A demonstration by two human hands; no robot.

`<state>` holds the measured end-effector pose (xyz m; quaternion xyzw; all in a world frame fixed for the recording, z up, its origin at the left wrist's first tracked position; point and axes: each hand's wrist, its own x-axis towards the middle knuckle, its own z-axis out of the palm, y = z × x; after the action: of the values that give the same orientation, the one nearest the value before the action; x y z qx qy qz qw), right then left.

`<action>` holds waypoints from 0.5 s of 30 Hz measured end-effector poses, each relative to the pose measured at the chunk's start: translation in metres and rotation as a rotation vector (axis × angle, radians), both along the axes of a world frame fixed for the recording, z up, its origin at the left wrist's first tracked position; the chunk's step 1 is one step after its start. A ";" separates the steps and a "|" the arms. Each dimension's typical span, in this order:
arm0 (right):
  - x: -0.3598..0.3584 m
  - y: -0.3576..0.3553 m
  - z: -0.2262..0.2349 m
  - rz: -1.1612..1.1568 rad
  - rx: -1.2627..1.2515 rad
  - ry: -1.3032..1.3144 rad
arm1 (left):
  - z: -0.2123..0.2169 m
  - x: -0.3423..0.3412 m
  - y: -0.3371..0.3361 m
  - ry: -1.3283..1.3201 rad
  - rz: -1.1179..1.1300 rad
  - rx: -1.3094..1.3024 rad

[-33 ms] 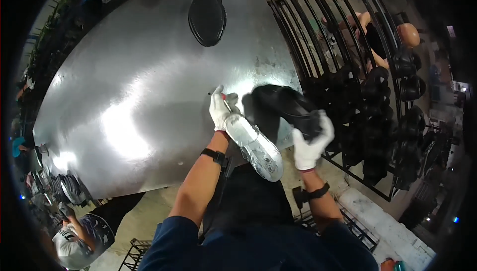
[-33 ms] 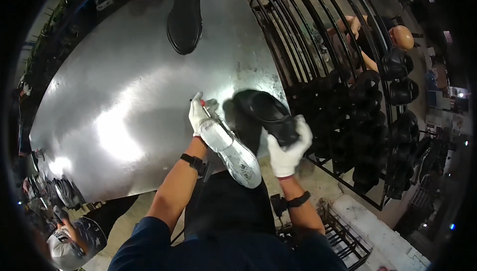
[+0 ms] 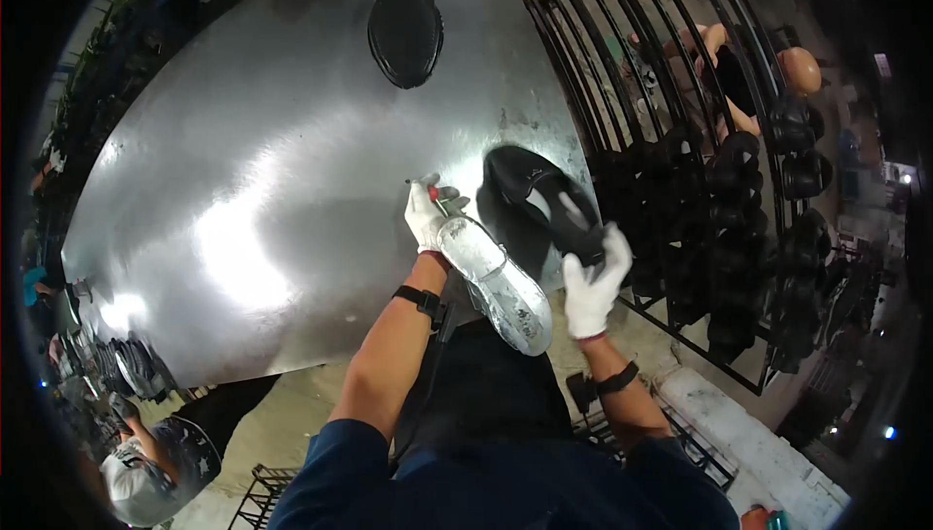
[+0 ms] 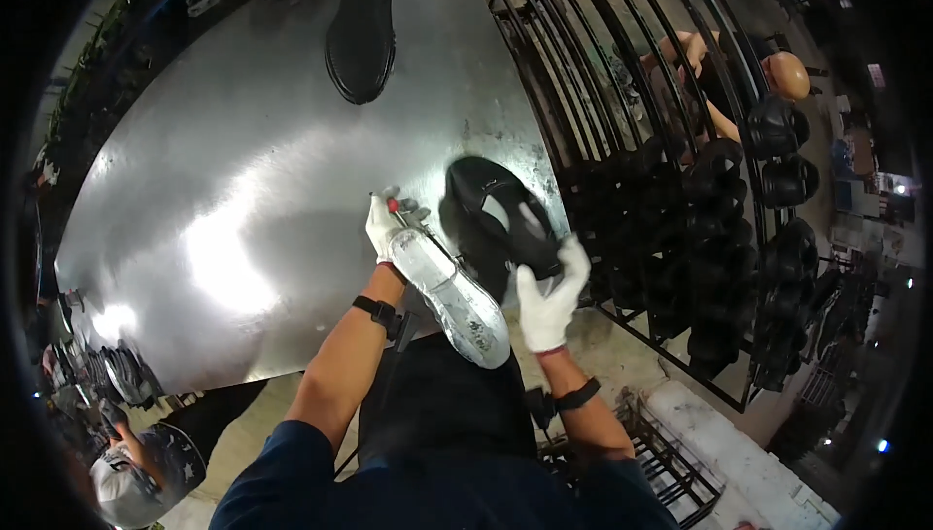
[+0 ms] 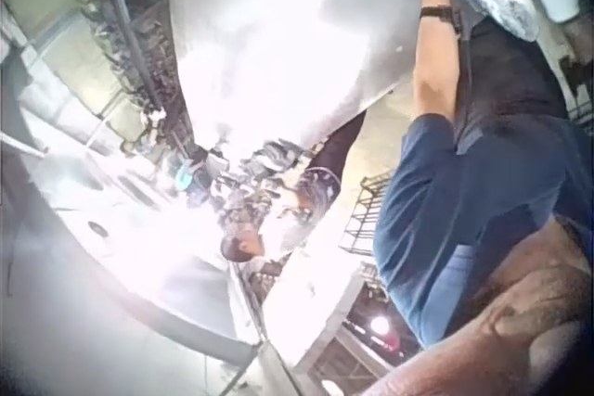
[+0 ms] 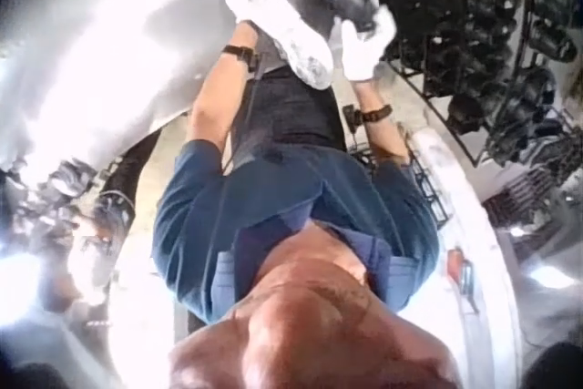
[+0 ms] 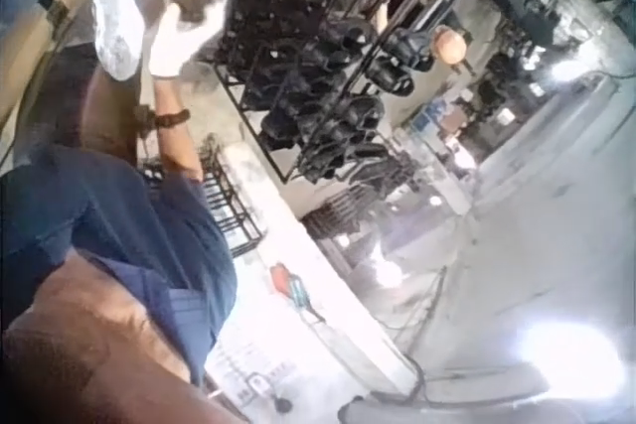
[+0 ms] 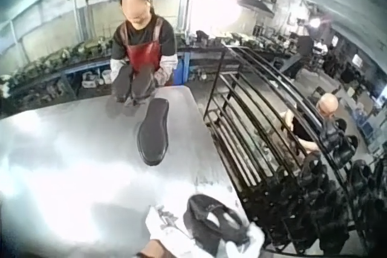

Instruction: Inspecting manufactured shoes and sorting them onto storage racks.

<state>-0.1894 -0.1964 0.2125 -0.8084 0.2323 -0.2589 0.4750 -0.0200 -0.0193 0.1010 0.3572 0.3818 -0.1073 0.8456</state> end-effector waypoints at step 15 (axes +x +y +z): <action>0.111 0.071 0.014 0.812 -0.120 0.288 | 0.100 -0.056 0.044 -0.036 0.078 -0.262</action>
<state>-0.0783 -0.1251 0.2260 -0.8881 -0.0564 0.0513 0.4532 -0.0761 0.0247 0.2013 0.2307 0.3630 -0.1168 0.8952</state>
